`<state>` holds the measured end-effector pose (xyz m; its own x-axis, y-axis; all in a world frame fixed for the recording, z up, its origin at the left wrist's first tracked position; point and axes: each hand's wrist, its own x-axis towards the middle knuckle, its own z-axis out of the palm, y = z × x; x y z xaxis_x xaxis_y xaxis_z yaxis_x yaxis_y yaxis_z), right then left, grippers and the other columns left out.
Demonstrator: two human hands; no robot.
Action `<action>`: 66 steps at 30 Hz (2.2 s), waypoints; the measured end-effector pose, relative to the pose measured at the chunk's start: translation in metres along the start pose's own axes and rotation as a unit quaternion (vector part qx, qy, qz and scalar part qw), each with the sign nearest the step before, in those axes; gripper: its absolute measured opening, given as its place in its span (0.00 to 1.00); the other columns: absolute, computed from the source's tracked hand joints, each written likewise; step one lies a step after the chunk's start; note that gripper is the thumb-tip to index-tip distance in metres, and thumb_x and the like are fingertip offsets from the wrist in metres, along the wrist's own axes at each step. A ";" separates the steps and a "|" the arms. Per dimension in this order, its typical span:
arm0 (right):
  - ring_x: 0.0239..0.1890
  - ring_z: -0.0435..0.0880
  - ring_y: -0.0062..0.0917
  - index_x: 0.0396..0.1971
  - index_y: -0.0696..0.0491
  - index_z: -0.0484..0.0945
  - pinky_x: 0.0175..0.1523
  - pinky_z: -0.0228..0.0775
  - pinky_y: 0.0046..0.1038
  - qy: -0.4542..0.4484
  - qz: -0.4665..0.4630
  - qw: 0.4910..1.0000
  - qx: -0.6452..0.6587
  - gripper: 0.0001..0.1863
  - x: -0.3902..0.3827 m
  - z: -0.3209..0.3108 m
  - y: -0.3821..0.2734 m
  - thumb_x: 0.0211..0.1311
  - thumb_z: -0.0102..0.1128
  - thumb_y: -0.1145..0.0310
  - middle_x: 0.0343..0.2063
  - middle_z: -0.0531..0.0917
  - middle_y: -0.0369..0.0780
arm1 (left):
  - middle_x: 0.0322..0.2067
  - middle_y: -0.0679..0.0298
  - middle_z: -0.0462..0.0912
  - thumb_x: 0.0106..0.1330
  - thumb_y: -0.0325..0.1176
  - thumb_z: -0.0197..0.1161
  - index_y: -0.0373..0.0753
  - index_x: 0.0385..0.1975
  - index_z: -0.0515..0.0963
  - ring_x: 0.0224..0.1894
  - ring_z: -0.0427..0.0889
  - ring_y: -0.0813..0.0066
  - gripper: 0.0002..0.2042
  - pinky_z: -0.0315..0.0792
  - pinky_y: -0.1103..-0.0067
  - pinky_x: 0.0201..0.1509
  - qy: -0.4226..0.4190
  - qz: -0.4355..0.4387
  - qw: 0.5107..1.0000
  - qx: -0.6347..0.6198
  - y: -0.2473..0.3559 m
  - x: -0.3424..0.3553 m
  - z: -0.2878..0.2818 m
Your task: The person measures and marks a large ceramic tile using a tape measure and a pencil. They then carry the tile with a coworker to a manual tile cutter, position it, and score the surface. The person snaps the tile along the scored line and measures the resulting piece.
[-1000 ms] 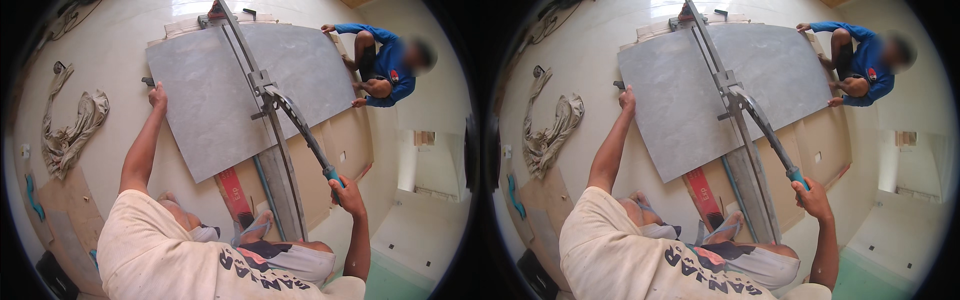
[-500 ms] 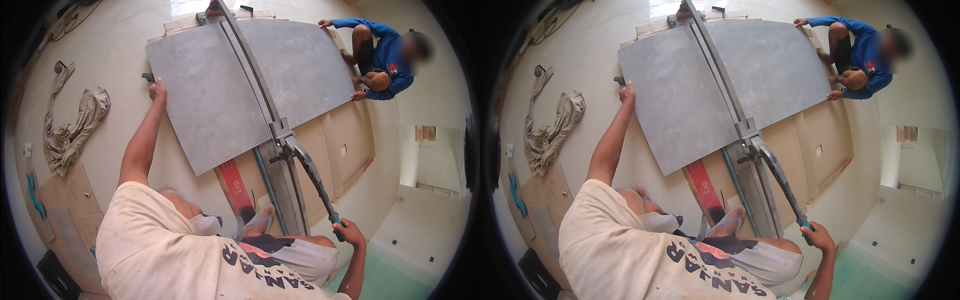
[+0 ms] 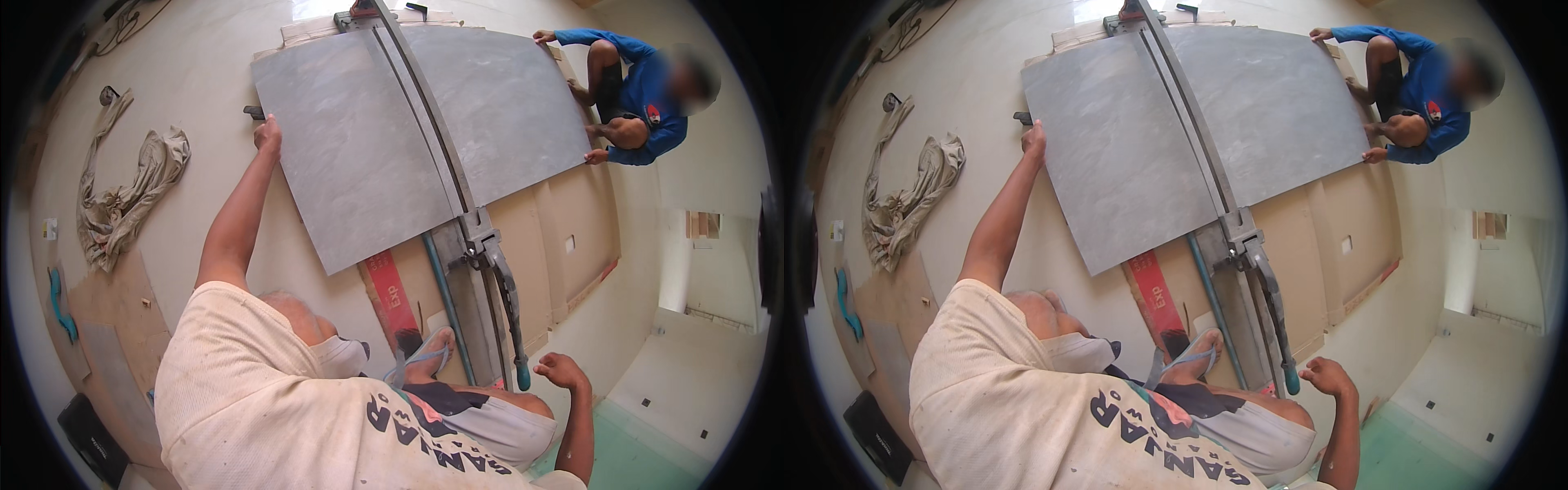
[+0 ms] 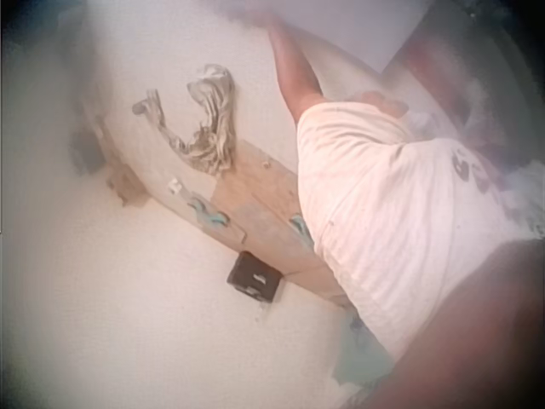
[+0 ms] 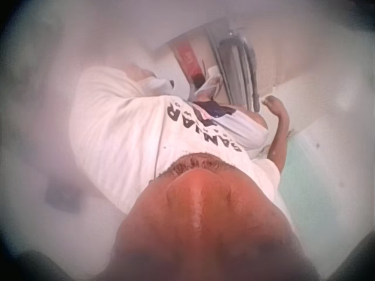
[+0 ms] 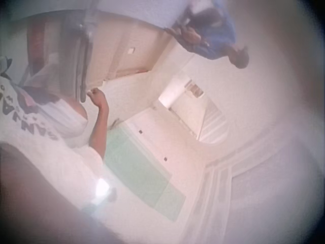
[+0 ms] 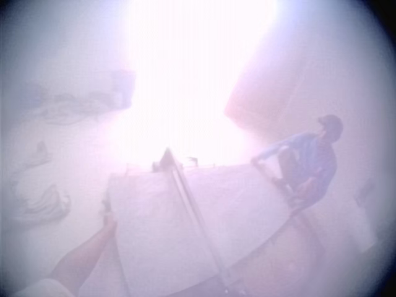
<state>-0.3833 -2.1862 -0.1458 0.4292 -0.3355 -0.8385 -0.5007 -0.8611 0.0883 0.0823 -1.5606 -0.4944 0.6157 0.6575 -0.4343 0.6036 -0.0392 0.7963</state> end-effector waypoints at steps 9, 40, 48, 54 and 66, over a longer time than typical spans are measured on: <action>0.41 0.83 0.22 0.55 0.59 0.71 0.46 0.76 0.25 -0.130 -0.171 0.919 0.331 0.25 0.038 -0.038 -0.237 0.67 0.59 0.56 0.41 0.82 0.41 | 0.50 0.42 0.80 0.68 0.52 0.52 0.26 0.45 0.79 0.54 0.79 0.48 0.28 0.72 0.64 0.58 0.013 -0.025 1.000 -0.001 0.007 -0.007 -0.006; 0.48 0.75 0.21 0.51 0.48 0.65 0.56 0.72 0.35 -0.136 -0.222 0.714 0.650 0.14 0.169 0.105 -0.428 0.69 0.56 0.69 0.45 0.74 0.32 | 0.25 0.45 0.81 0.65 0.48 0.53 0.26 0.23 0.77 0.31 0.82 0.51 0.25 0.72 0.62 0.39 0.167 0.098 0.980 -0.048 0.010 -0.002 -0.167; 0.41 0.76 0.19 0.46 0.54 0.66 0.48 0.81 0.33 -0.171 -0.258 0.756 0.577 0.12 0.166 0.133 -0.509 0.67 0.57 0.71 0.37 0.74 0.33 | 0.47 0.40 0.80 0.64 0.50 0.56 0.23 0.43 0.79 0.51 0.80 0.49 0.28 0.72 0.64 0.53 0.287 0.005 0.953 -0.093 -0.065 0.043 -0.303; 0.41 0.76 0.19 0.43 0.55 0.66 0.48 0.80 0.34 -0.225 -0.268 0.763 0.543 0.11 0.156 0.161 -0.570 0.67 0.58 0.70 0.35 0.73 0.33 | 0.56 0.47 0.75 0.66 0.43 0.57 0.19 0.55 0.69 0.56 0.76 0.56 0.29 0.71 0.68 0.60 0.313 0.001 0.929 -0.199 -0.120 0.079 -0.401; 0.37 0.75 0.17 0.37 0.53 0.64 0.46 0.80 0.33 -0.246 -0.273 0.793 0.486 0.10 0.146 0.187 -0.628 0.66 0.58 0.71 0.30 0.69 0.31 | 0.49 0.50 0.80 0.65 0.39 0.59 0.22 0.49 0.74 0.49 0.80 0.57 0.23 0.76 0.65 0.53 0.345 -0.068 0.905 -0.240 -0.194 0.098 -0.463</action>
<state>-0.1467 -1.6227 -0.4241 0.5553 0.3810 -0.7392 -0.7870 -0.0465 -0.6152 -0.2089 -1.1405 -0.4970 -0.0111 0.9517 -0.3070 0.2574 0.2994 0.9188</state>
